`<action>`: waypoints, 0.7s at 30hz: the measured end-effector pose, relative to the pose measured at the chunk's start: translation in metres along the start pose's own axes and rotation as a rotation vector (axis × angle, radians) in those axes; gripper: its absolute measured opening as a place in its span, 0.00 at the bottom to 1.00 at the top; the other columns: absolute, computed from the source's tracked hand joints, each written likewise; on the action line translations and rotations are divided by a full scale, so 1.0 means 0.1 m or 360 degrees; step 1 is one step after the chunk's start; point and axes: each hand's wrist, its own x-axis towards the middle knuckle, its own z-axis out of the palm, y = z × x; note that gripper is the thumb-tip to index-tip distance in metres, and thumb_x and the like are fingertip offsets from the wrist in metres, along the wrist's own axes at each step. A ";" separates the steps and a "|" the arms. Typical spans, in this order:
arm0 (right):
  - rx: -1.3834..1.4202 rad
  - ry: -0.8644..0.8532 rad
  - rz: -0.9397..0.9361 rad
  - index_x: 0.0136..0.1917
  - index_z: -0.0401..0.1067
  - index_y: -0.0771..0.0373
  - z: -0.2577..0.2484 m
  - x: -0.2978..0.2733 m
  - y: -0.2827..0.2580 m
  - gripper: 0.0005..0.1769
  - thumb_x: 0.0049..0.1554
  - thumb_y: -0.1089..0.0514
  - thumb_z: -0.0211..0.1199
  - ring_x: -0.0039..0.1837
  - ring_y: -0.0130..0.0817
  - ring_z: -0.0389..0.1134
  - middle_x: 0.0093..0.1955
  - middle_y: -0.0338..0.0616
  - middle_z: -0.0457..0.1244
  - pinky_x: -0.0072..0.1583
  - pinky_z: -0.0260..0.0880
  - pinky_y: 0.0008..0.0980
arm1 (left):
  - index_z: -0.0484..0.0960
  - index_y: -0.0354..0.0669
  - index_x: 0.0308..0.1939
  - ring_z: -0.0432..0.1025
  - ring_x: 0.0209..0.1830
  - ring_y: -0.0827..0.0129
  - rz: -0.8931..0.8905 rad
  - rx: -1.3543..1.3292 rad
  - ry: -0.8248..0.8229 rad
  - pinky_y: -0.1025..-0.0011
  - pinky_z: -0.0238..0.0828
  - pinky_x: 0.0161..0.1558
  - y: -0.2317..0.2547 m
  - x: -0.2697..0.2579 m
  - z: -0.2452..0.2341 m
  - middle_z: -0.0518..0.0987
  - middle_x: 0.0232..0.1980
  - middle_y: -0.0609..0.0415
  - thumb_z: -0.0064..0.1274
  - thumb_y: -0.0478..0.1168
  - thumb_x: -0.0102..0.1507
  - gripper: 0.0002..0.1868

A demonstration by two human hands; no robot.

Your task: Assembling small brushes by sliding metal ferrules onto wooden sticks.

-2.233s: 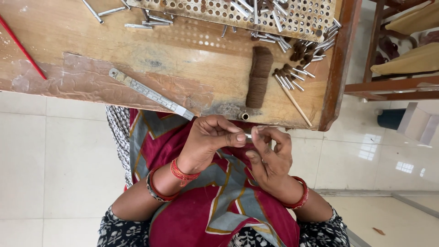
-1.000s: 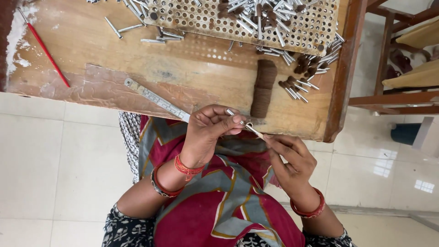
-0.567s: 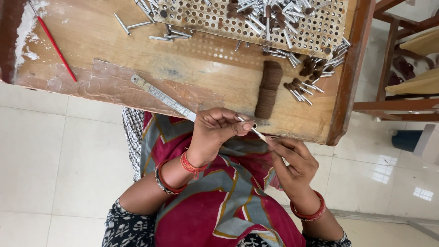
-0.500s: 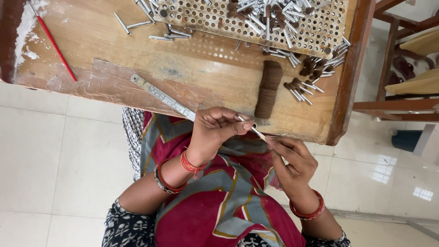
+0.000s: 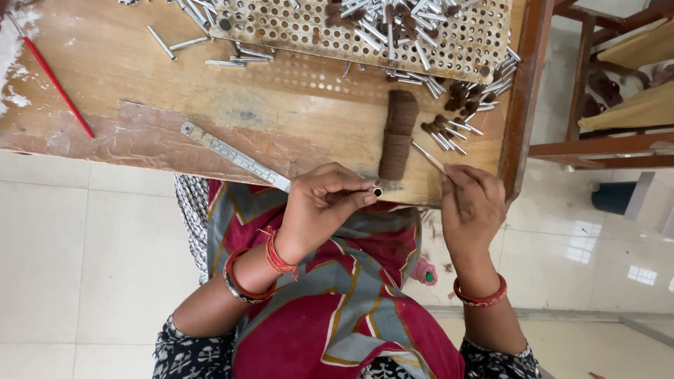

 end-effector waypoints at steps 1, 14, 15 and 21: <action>-0.0076 0.0056 -0.0092 0.55 0.79 0.66 0.00 0.03 -0.07 0.12 0.57 0.72 0.70 0.58 0.43 0.68 0.54 0.50 0.69 0.60 0.68 0.36 | 0.87 0.34 0.45 0.78 0.40 0.75 -0.0041 0.0052 -0.0024 0.79 0.77 0.42 0.03 -0.01 0.02 0.83 0.43 0.53 0.65 0.28 0.61 0.09; 0.1191 -0.0652 0.0106 0.51 0.78 0.67 0.05 0.04 -0.35 0.09 0.55 0.69 0.70 0.57 0.35 0.73 0.54 0.47 0.71 0.60 0.72 0.31 | 0.88 0.41 0.42 0.77 0.35 0.77 0.0030 0.0295 -0.0155 0.77 0.75 0.37 0.15 -0.09 0.04 0.83 0.38 0.57 0.69 0.31 0.59 0.08; 0.1170 -0.0626 0.0065 0.50 0.78 0.67 0.05 0.04 -0.35 0.08 0.55 0.69 0.70 0.56 0.35 0.73 0.52 0.46 0.71 0.59 0.72 0.30 | 0.88 0.40 0.41 0.75 0.33 0.76 -0.0042 0.0264 -0.0167 0.77 0.73 0.34 0.16 -0.10 0.05 0.82 0.37 0.56 0.68 0.31 0.59 0.08; 0.1053 -0.0535 0.0064 0.47 0.78 0.66 -0.01 0.01 -0.44 0.06 0.55 0.69 0.71 0.51 0.33 0.71 0.47 0.45 0.71 0.53 0.69 0.29 | 0.83 0.39 0.41 0.75 0.36 0.72 -0.0016 0.0199 -0.0251 0.75 0.71 0.38 0.12 -0.11 0.08 0.79 0.38 0.55 0.67 0.29 0.59 0.09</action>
